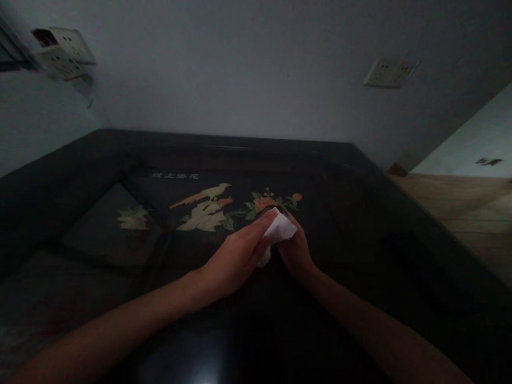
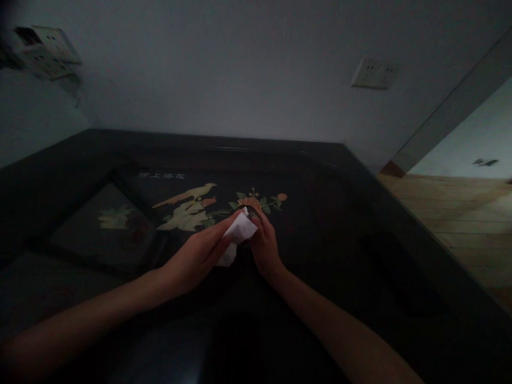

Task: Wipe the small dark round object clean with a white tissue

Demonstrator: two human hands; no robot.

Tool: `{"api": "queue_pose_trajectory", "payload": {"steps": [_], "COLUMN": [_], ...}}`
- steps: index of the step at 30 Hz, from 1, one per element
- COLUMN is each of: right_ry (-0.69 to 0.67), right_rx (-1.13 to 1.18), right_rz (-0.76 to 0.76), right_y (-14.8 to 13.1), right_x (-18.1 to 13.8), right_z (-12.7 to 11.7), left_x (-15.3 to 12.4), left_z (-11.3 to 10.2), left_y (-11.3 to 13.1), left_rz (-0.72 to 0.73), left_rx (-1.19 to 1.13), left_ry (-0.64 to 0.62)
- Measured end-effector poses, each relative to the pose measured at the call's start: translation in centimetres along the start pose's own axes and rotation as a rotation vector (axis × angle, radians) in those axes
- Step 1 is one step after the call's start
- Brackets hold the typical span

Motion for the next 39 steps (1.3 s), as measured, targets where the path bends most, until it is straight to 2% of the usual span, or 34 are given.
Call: {"api": "queue_pose_trajectory", "payload": {"steps": [3,7,10,14,18,20,24,27,32,39], "right_ry": [-0.098,-0.136,-0.107,-0.094,-0.095,-0.089,-0.063,-0.070,-0.087,-0.108], "right_rx": [-0.007,-0.036,-0.127,-0.434,-0.890,-1.026,-1.249,-1.420,-1.607,-1.660], "right_rz": [-0.036,-0.096,-0.153,-0.282,-0.487,-0.542,-0.521,-0.481,-0.498,-0.556], "right_y": [-1.6,-3.5,-4.5,-5.8,-6.6,-6.4,-5.4,-4.9,-4.8,-4.2], "right_x": [0.6,2.2,3.6,5.4,6.9,7.4,8.2,8.1,7.7,7.8], "right_z": [0.5,-0.1,-1.4,-3.3,-4.9,-5.6,-6.9,-7.2,-6.8,-6.6], "left_x": [0.2,0.4,0.4,0.2,-0.3,-0.6,-0.9,-1.2,-1.1,-0.9], "left_z": [-1.3,-1.8,-0.6,2.0,3.2,3.5,3.5,3.4,3.4,3.3], "left_y": [0.0,-1.8,-3.7,-5.7,-7.5,-7.8,-8.0,-8.3,-8.5,-8.5], "left_rz": [-0.174,-0.494,-0.724,-0.906,-0.910,-0.905,-0.898,-0.960,-1.033,-0.996], "left_rx": [-0.249,-0.640,-0.923,-1.234,-1.386,-1.398,-1.343,-1.320,-1.331,-1.273], "left_ry": [0.054,0.229,0.288,0.191,0.137,0.088,0.044,0.098,0.158,0.170]}}
Point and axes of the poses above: each hand's wrist, its own x-axis towards the middle knuckle, its own z-axis out of the palm, y = z × x, the point moved 6 cm from there along x, towards the middle knuckle, and after that the axes turned 7 degrees about y, right-handed, at the moved point
